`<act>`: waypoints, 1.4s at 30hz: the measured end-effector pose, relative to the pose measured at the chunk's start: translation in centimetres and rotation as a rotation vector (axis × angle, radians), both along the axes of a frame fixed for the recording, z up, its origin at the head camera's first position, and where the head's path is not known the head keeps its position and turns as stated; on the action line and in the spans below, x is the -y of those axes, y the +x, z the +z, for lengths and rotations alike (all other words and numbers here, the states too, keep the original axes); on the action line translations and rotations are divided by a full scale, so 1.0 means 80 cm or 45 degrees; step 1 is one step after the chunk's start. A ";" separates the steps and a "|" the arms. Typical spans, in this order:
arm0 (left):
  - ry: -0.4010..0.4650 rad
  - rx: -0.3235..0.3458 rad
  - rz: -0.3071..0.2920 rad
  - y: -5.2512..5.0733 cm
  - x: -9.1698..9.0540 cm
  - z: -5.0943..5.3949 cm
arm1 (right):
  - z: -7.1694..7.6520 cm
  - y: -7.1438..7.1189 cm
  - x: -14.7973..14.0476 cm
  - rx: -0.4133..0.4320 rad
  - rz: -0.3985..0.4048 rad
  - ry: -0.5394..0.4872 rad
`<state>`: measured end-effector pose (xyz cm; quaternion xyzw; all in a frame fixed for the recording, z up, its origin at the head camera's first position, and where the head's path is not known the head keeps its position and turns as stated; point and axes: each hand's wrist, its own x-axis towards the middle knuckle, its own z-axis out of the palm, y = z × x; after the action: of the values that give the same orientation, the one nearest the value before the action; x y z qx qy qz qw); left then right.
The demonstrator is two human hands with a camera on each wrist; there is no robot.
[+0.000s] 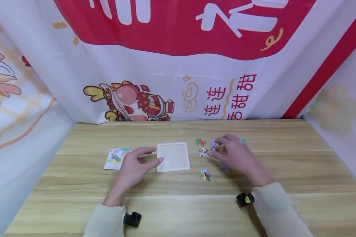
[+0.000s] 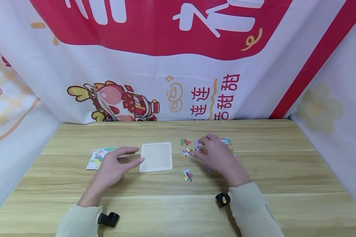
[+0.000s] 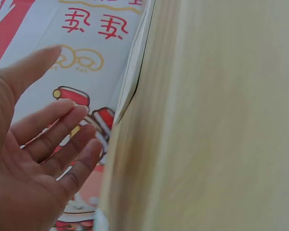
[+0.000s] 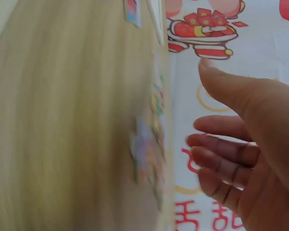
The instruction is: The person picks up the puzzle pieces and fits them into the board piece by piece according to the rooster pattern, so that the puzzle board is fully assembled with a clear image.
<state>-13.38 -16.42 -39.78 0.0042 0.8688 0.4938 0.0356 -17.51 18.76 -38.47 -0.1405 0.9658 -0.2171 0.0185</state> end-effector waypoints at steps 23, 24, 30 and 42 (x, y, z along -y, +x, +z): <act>0.246 0.152 -0.141 -0.006 0.011 -0.044 | -0.039 -0.027 0.033 0.275 -0.104 -0.454; 0.219 0.143 -0.155 -0.005 0.010 -0.045 | -0.040 -0.027 0.034 0.276 -0.109 -0.451; 0.045 0.107 -0.163 -0.007 0.006 -0.046 | -0.039 -0.027 0.036 0.268 -0.144 -0.434; -0.065 0.098 -0.140 -0.010 0.008 -0.039 | -0.035 -0.030 0.043 0.238 -0.135 -0.381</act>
<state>-14.22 -17.06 -42.88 0.0321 0.8776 0.4684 0.0963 -19.90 15.33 -41.25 -0.0699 0.9229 -0.3711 0.0757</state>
